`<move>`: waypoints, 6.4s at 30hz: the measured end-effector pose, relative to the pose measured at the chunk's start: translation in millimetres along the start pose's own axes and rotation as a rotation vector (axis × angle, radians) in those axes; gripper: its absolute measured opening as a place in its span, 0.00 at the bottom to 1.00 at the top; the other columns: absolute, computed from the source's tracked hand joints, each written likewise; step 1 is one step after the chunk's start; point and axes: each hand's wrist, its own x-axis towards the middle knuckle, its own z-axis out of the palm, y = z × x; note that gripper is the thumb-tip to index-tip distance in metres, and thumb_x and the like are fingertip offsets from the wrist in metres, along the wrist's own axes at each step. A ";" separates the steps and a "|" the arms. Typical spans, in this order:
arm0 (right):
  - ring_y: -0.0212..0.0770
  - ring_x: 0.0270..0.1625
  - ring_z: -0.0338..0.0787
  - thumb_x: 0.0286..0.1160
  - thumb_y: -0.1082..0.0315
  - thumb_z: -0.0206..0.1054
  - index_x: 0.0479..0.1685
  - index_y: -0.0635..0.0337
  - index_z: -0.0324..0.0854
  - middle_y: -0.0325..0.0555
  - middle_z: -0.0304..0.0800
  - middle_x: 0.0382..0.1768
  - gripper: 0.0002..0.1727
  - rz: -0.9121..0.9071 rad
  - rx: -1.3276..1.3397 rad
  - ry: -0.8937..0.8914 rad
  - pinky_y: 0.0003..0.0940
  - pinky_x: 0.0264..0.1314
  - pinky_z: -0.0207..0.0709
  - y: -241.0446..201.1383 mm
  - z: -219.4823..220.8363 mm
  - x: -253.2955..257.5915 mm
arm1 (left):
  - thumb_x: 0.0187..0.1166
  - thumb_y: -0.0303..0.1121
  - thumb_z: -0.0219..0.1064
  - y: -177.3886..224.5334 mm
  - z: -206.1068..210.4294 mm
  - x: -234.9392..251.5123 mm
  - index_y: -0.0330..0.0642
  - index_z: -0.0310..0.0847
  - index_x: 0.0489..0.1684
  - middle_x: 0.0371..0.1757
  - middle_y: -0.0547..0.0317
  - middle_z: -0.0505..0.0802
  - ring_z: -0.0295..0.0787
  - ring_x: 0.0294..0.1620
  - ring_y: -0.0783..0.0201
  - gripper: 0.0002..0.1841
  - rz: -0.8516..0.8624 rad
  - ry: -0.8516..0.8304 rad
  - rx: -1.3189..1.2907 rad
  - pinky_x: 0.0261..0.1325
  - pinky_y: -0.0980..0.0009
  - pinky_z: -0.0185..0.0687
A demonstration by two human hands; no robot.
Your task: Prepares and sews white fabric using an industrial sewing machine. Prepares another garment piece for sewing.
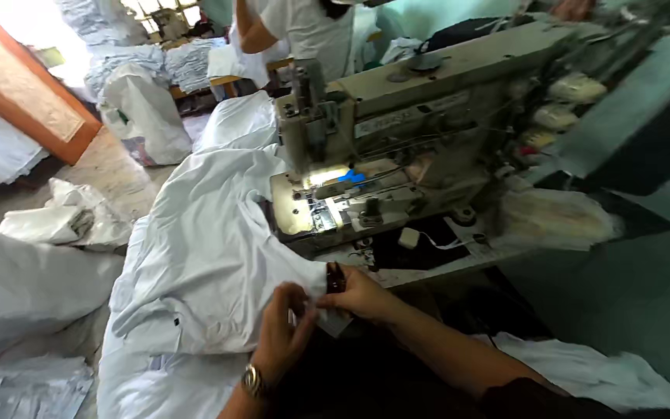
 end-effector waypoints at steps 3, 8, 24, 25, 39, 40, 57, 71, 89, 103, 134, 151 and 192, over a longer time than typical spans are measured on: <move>0.23 0.19 0.78 0.68 0.76 0.75 0.53 0.55 0.79 0.34 0.89 0.31 0.17 -0.069 0.276 -0.133 0.18 0.20 0.73 -17.5 15.5 0.8 | 0.63 0.64 0.79 -0.6 24.7 -26.1 0.48 0.69 0.70 0.56 0.58 0.86 0.86 0.57 0.72 0.42 -0.004 0.108 0.069 0.61 0.73 0.85; 0.24 0.18 0.76 0.69 0.78 0.73 0.47 0.55 0.76 0.34 0.84 0.26 0.14 -0.177 0.384 -0.207 0.19 0.19 0.71 -34.8 27.2 8.6 | 0.66 0.39 0.75 -5.7 24.3 -25.5 0.35 0.89 0.43 0.44 0.46 0.94 0.92 0.52 0.55 0.16 0.009 0.036 0.346 0.62 0.56 0.87; 0.24 0.23 0.76 0.67 0.73 0.77 0.52 0.66 0.80 0.35 0.78 0.24 0.16 -0.244 -0.022 -0.044 0.21 0.28 0.74 -6.3 23.9 -11.9 | 0.67 0.26 0.78 42.0 -2.3 -13.3 0.43 0.89 0.40 0.31 0.65 0.96 0.93 0.27 0.71 0.08 -0.394 -0.042 -0.495 0.33 0.72 0.93; 0.23 0.24 0.75 0.67 0.73 0.77 0.52 0.65 0.80 0.34 0.79 0.25 0.16 -0.266 -0.051 -0.028 0.20 0.29 0.73 -9.7 18.4 -14.1 | 0.69 0.25 0.76 40.7 -8.7 -13.4 0.42 0.89 0.42 0.32 0.64 0.97 0.94 0.29 0.71 0.07 -0.380 -0.047 -0.496 0.35 0.72 0.93; 0.39 0.42 0.86 0.70 0.72 0.66 0.50 0.61 0.87 0.52 0.86 0.44 0.12 -0.631 -0.856 0.426 0.31 0.45 0.85 7.9 10.1 -7.1 | 0.75 0.24 0.58 43.5 -80.8 -13.4 0.35 0.83 0.40 0.54 0.42 0.88 0.84 0.65 0.57 0.07 0.063 0.397 0.612 0.72 0.68 0.77; 0.37 0.40 0.87 0.70 0.72 0.65 0.48 0.62 0.88 0.51 0.87 0.44 0.11 -0.636 -0.832 0.450 0.29 0.42 0.85 9.5 10.0 -6.7 | 0.75 0.23 0.59 39.6 -74.5 -19.9 0.35 0.85 0.44 0.58 0.39 0.87 0.83 0.67 0.54 0.09 0.059 0.352 0.627 0.74 0.66 0.77; 0.20 0.15 0.70 0.84 0.69 0.63 0.50 0.48 0.80 0.32 0.80 0.22 0.05 0.096 0.512 -0.068 0.14 0.17 0.66 19.1 -3.9 1.1 | 0.87 0.27 0.49 29.0 -88.0 -45.8 0.40 0.70 0.68 0.41 0.58 0.93 0.94 0.39 0.65 0.15 -0.545 0.536 -0.841 0.46 0.65 0.94; 0.19 0.33 0.75 0.76 0.59 0.72 0.54 0.38 0.96 0.31 0.80 0.31 0.12 -0.411 -0.611 0.093 0.14 0.36 0.69 21.2 -2.8 -0.7 | 0.66 0.27 0.77 18.9 -83.0 -55.1 0.42 0.95 0.42 0.39 0.66 0.94 0.86 0.41 0.77 0.08 -0.262 0.343 0.196 0.48 0.80 0.82; 0.18 0.28 0.84 0.77 0.65 0.72 0.54 0.61 0.88 0.32 0.91 0.32 0.13 -0.322 -0.251 0.047 0.15 0.31 0.80 -7.7 -8.5 -20.3 | 0.83 0.29 0.63 36.9 -53.9 118.8 0.39 0.91 0.50 0.41 0.53 0.92 0.89 0.42 0.61 0.10 0.082 0.171 0.562 0.48 0.61 0.86; 0.19 0.25 0.81 0.85 0.64 0.64 0.62 0.55 0.89 0.35 0.93 0.40 0.14 -0.267 -0.344 0.337 0.16 0.28 0.78 -7.2 -29.6 6.0 | 0.73 0.32 0.74 -38.9 -1.0 229.8 0.27 0.83 0.58 0.59 0.33 0.90 0.84 0.67 0.42 0.20 -0.324 -0.126 0.455 0.74 0.45 0.74; 0.23 0.39 0.87 0.71 0.75 0.56 0.52 0.56 0.90 0.36 0.95 0.44 0.18 -0.477 -0.555 0.449 0.24 0.42 0.80 -33.5 -42.5 61.0 | 0.73 0.24 0.69 -25.9 -59.0 185.9 0.33 0.89 0.40 0.50 0.47 0.93 0.93 0.46 0.58 0.05 0.384 -0.175 0.567 0.50 0.62 0.91; 0.25 0.36 0.81 0.80 0.56 0.71 0.36 0.63 0.89 0.46 0.91 0.42 0.17 -0.737 -0.682 -0.059 0.18 0.39 0.75 -54.6 -18.9 -3.0 | 0.82 0.35 0.67 72.6 -73.2 171.2 0.46 0.92 0.50 0.68 0.52 0.86 0.90 0.46 0.67 0.09 0.260 -0.787 0.396 0.47 0.69 0.89; 0.21 0.36 0.82 0.73 0.56 0.77 0.37 0.60 0.91 0.37 0.90 0.36 0.14 -0.376 -0.558 0.113 0.21 0.44 0.76 -22.2 -45.0 33.5 | 0.80 0.37 0.72 104.3 -94.6 205.7 0.44 0.92 0.41 0.39 0.54 0.89 0.88 0.40 0.56 0.07 0.166 -0.942 0.840 0.45 0.54 0.86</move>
